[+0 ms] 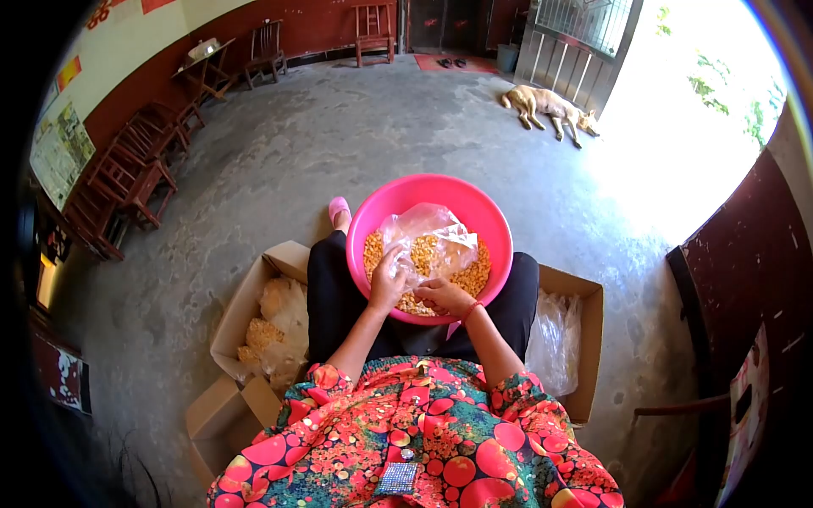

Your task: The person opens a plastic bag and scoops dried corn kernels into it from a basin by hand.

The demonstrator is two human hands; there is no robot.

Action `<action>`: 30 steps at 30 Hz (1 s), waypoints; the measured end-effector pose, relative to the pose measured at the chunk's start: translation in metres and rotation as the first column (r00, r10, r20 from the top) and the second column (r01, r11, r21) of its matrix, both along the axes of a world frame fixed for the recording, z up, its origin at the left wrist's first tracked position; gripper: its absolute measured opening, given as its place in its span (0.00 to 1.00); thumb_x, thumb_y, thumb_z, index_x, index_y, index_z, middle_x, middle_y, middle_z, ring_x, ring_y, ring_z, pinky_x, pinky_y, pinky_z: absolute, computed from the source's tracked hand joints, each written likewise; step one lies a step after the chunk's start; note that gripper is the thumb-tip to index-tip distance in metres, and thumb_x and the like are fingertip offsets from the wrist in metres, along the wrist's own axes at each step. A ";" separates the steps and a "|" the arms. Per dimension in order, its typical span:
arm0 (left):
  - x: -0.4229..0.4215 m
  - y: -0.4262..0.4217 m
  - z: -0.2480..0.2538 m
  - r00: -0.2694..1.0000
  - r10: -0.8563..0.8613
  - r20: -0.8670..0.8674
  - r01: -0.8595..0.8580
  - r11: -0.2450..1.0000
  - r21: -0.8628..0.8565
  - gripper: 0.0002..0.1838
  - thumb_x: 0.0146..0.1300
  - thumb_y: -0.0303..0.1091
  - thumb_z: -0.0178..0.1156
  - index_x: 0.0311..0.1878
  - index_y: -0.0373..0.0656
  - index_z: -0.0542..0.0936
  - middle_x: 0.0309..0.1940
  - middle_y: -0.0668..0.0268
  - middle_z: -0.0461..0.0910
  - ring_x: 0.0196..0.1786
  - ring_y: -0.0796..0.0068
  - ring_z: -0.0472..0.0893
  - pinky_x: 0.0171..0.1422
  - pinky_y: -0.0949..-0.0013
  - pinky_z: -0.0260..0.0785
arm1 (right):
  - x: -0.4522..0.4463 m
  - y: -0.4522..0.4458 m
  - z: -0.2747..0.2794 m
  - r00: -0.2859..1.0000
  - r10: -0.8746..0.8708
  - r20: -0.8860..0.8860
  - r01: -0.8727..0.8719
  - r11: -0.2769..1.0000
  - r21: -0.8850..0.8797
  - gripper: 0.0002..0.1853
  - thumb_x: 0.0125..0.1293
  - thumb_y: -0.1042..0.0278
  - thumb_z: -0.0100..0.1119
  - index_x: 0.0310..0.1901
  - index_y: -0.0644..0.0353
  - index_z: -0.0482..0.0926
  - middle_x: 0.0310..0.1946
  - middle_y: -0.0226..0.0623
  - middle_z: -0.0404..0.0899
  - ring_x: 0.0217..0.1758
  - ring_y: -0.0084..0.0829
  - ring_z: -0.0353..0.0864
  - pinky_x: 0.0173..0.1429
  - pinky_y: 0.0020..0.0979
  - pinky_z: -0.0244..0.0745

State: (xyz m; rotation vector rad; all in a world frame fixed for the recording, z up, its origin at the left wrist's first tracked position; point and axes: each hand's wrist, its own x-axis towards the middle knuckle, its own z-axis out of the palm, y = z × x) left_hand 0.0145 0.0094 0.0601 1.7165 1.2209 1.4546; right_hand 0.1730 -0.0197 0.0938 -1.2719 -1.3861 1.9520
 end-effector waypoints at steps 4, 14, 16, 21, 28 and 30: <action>0.000 0.000 0.000 1.000 -0.010 0.022 0.010 1.000 -0.023 0.23 0.47 0.17 0.47 0.51 0.33 0.69 0.48 0.52 0.72 0.53 0.63 0.72 0.58 0.68 0.62 | 0.002 -0.003 0.013 0.970 -0.075 -0.230 0.027 0.978 -0.205 0.11 0.65 0.61 0.45 0.29 0.58 0.69 0.12 0.18 0.54 0.10 0.11 0.49 0.12 0.17 0.42; 0.002 0.002 -0.004 0.998 -0.008 0.067 0.009 1.000 -0.012 0.23 0.47 0.17 0.48 0.51 0.34 0.69 0.49 0.53 0.72 0.51 0.64 0.73 0.54 0.69 0.65 | 0.011 0.036 0.016 0.915 -0.360 -0.180 0.328 0.926 -0.185 0.09 0.64 0.63 0.46 0.32 0.58 0.71 0.14 0.22 0.60 0.08 0.12 0.49 0.11 0.16 0.43; 0.002 0.003 -0.007 0.993 -0.034 0.115 0.038 0.999 -0.037 0.23 0.48 0.17 0.48 0.52 0.34 0.69 0.49 0.54 0.71 0.50 0.65 0.74 0.50 0.70 0.68 | 0.007 0.050 0.017 0.885 -0.419 -0.202 0.414 0.908 -0.068 0.10 0.63 0.63 0.47 0.40 0.59 0.72 0.24 0.29 0.69 0.19 0.17 0.64 0.21 0.19 0.59; 0.002 0.000 -0.002 0.999 0.039 -0.004 -0.038 0.989 0.140 0.23 0.48 0.17 0.48 0.52 0.34 0.68 0.49 0.54 0.71 0.46 0.68 0.75 0.42 0.72 0.71 | -0.010 0.056 0.038 0.895 -0.438 0.087 0.383 0.853 0.355 0.15 0.61 0.65 0.47 0.48 0.61 0.73 0.36 0.32 0.74 0.38 0.21 0.73 0.40 0.22 0.69; 0.003 -0.001 0.001 0.998 0.008 0.060 -0.009 1.000 0.017 0.23 0.47 0.18 0.48 0.51 0.35 0.69 0.47 0.53 0.73 0.48 0.65 0.75 0.53 0.69 0.65 | 0.020 0.032 0.018 0.958 -0.243 0.153 0.190 0.936 0.295 0.11 0.61 0.64 0.47 0.35 0.62 0.77 0.25 0.27 0.76 0.27 0.19 0.74 0.30 0.21 0.68; 0.003 -0.001 0.002 0.998 0.015 0.053 -0.017 0.999 0.044 0.23 0.47 0.18 0.48 0.51 0.35 0.70 0.46 0.53 0.74 0.48 0.64 0.75 0.54 0.69 0.65 | 0.043 0.034 -0.016 0.857 -0.137 0.496 -0.209 0.787 0.580 0.12 0.58 0.63 0.48 0.28 0.62 0.77 0.23 0.34 0.77 0.26 0.26 0.76 0.31 0.25 0.70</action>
